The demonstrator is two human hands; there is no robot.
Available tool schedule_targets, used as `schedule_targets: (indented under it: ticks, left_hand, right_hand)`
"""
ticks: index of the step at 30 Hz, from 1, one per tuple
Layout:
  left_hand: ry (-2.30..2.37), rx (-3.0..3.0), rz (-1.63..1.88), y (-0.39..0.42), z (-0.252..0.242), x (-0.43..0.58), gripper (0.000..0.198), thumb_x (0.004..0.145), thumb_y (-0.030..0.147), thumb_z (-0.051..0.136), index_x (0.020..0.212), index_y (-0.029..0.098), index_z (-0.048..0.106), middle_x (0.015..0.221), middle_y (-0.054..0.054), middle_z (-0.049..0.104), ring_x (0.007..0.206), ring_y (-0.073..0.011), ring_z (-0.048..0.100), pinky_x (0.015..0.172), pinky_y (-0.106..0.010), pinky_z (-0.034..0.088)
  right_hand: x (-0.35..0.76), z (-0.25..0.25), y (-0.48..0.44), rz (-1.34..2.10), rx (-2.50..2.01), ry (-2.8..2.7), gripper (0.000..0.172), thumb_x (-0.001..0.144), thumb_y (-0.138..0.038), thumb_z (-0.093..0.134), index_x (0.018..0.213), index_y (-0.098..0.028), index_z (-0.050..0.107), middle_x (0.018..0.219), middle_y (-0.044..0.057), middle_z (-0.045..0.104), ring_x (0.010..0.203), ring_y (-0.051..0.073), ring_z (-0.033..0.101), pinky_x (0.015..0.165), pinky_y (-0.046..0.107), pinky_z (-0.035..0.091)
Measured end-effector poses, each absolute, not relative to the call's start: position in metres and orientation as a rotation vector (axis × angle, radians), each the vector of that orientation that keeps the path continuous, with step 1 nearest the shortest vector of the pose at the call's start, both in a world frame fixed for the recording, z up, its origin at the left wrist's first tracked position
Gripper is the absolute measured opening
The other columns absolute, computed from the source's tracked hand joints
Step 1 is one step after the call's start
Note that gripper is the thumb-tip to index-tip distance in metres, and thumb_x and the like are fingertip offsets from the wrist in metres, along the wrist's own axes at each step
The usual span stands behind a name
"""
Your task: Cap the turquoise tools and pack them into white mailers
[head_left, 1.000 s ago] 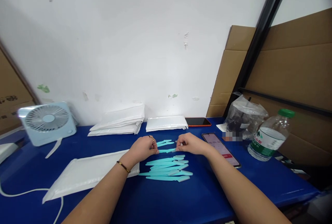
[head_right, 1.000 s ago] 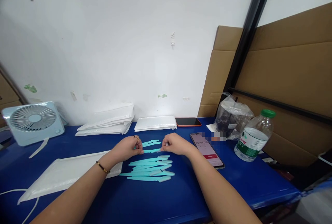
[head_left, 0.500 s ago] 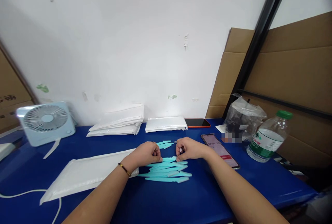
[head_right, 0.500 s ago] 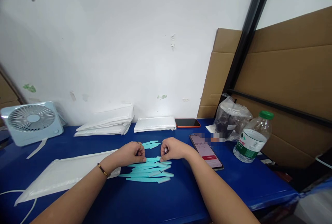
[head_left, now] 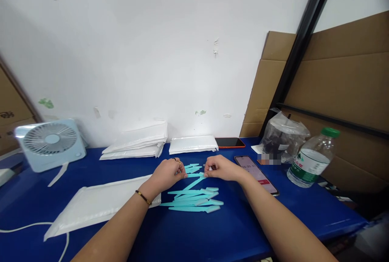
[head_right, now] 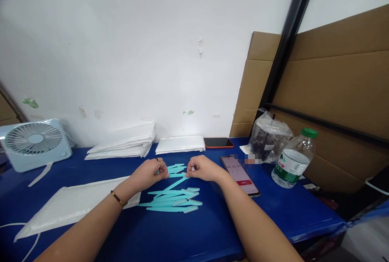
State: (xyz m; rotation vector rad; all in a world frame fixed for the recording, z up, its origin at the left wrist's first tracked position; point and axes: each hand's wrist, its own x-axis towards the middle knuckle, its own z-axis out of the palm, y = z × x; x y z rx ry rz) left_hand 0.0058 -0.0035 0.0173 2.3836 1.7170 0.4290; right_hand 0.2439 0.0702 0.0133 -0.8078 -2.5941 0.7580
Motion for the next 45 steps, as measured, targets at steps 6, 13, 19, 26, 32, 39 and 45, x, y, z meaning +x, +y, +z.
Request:
schedule_targets:
  ticks: [6, 13, 19, 26, 32, 39, 45]
  left_hand:
    - [1.903, 2.288, 0.419, 0.0, 0.016, -0.003, 0.018, 0.076, 0.036, 0.054, 0.074, 0.021, 0.064, 0.081, -0.002, 0.062, 0.073, -0.015, 0.056, 0.064, -0.025, 0.037]
    - [1.782, 2.285, 0.517, -0.007, 0.013, 0.006, 0.027, 0.071, 0.049, 0.057, 0.077, 0.024, 0.065, 0.082, 0.0, 0.061, 0.073, -0.0148, 0.055, 0.06, -0.024, 0.036]
    - [1.675, 2.361, 0.391, -0.007, 0.007, 0.018, 0.018, 0.075, 0.036, 0.056, 0.069, 0.022, 0.065, 0.073, 0.0, 0.063, 0.065, -0.0134, 0.055, 0.057, -0.024, 0.033]
    - [1.901, 2.312, 0.429, 0.002, 0.012, 0.0, 0.012, 0.075, 0.03, 0.056, 0.074, 0.021, 0.065, 0.078, 0.0, 0.063, 0.069, -0.0143, 0.056, 0.061, -0.025, 0.035]
    - [1.618, 2.293, 0.34, -0.011, 0.019, 0.003, 0.033, 0.065, 0.053, 0.062, 0.079, 0.023, 0.067, 0.08, 0.0, 0.06, 0.069, -0.0137, 0.055, 0.055, -0.023, 0.034]
    - [1.686, 2.28, 0.339, -0.012, 0.015, 0.014, 0.021, 0.071, 0.043, 0.059, 0.07, 0.022, 0.065, 0.071, 0.002, 0.059, 0.063, -0.012, 0.052, 0.052, -0.023, 0.031]
    - [1.908, 2.264, 0.427, -0.001, 0.014, 0.002, 0.018, 0.073, 0.039, 0.058, 0.074, 0.022, 0.064, 0.078, 0.0, 0.06, 0.07, -0.0139, 0.055, 0.059, -0.024, 0.034]
  right_hand:
    - [0.258, 0.009, 0.085, 0.676, -1.028, -2.532, 0.012, 0.072, -0.028, 0.064, 0.072, -0.017, 0.067, 0.073, 0.002, 0.062, 0.066, 0.013, 0.054, 0.057, 0.022, 0.037]
    - [0.247, 0.009, 0.076, 0.578, -0.815, -2.664, 0.02, 0.067, -0.034, 0.071, 0.081, -0.02, 0.067, 0.085, 0.002, 0.056, 0.072, 0.013, 0.052, 0.063, 0.022, 0.038]
    - [0.239, 0.005, 0.073, 0.667, -0.814, -2.708, 0.019, 0.069, -0.036, 0.069, 0.074, -0.018, 0.066, 0.081, 0.001, 0.052, 0.069, 0.012, 0.05, 0.058, 0.021, 0.037]
    - [0.252, 0.008, 0.083, 0.554, -0.983, -2.546, 0.008, 0.071, -0.025, 0.065, 0.072, -0.017, 0.065, 0.08, 0.002, 0.057, 0.071, 0.013, 0.052, 0.061, 0.022, 0.037]
    - [0.252, 0.014, 0.074, 0.692, -0.895, -2.546, 0.016, 0.073, -0.033, 0.064, 0.076, -0.017, 0.067, 0.082, 0.002, 0.057, 0.072, 0.012, 0.054, 0.063, 0.021, 0.04]
    - [0.236, 0.01, 0.059, 0.797, -0.687, -2.722, 0.024, 0.069, -0.04, 0.069, 0.075, -0.017, 0.069, 0.075, 0.0, 0.054, 0.065, 0.01, 0.051, 0.055, 0.019, 0.037]
    - [0.25, 0.012, 0.077, 0.543, -0.939, -2.571, 0.012, 0.072, -0.029, 0.066, 0.07, -0.017, 0.067, 0.075, 0.001, 0.057, 0.066, 0.011, 0.052, 0.058, 0.021, 0.036]
